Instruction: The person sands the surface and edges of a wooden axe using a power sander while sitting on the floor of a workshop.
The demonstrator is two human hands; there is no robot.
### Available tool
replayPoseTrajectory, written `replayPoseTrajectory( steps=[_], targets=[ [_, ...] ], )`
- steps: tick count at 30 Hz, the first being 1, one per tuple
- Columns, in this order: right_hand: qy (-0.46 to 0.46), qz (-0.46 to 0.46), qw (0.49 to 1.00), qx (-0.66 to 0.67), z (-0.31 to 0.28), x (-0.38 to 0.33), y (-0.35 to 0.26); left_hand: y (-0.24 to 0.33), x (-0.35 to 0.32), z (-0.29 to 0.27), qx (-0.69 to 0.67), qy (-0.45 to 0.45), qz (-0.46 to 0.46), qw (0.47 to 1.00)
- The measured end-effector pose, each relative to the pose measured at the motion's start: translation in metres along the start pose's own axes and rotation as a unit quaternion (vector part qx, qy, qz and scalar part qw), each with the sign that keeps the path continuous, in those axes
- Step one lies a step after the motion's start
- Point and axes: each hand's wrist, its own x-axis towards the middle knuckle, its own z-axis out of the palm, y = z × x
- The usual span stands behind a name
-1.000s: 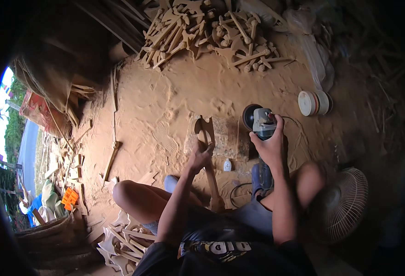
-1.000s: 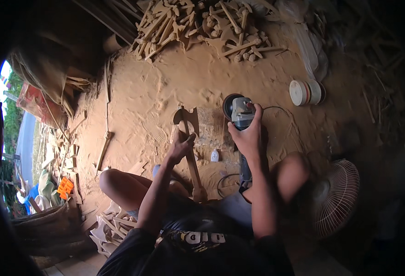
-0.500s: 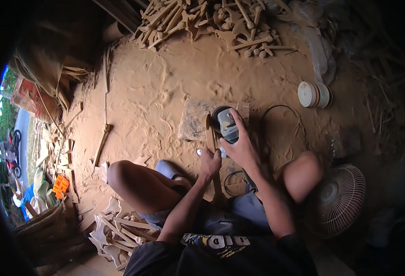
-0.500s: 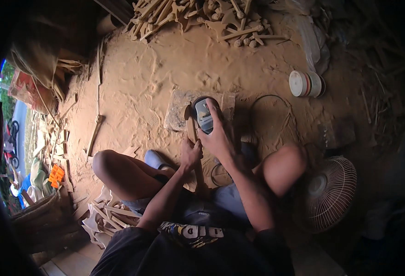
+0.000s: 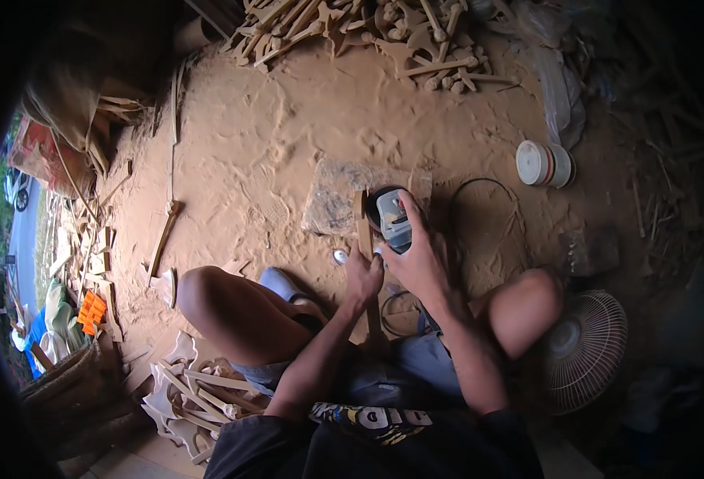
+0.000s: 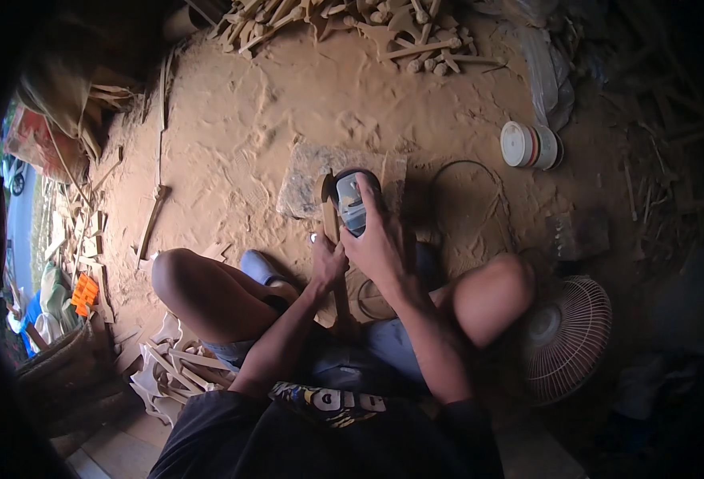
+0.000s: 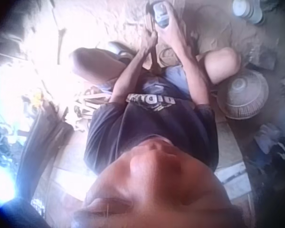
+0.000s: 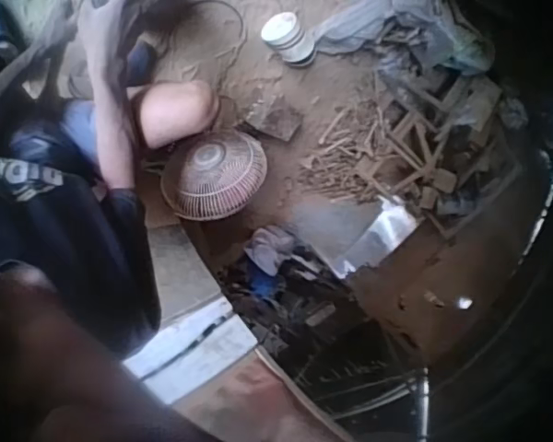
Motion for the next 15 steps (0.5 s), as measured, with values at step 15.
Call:
replayPoseTrajectory(
  steps=[15],
  targets=[
    [0.004, 0.029, 0.997, -0.067, 0.009, 0.042, -0.018, 0.009, -0.002, -0.004, 0.053, -0.003, -0.043, 0.998]
  ],
)
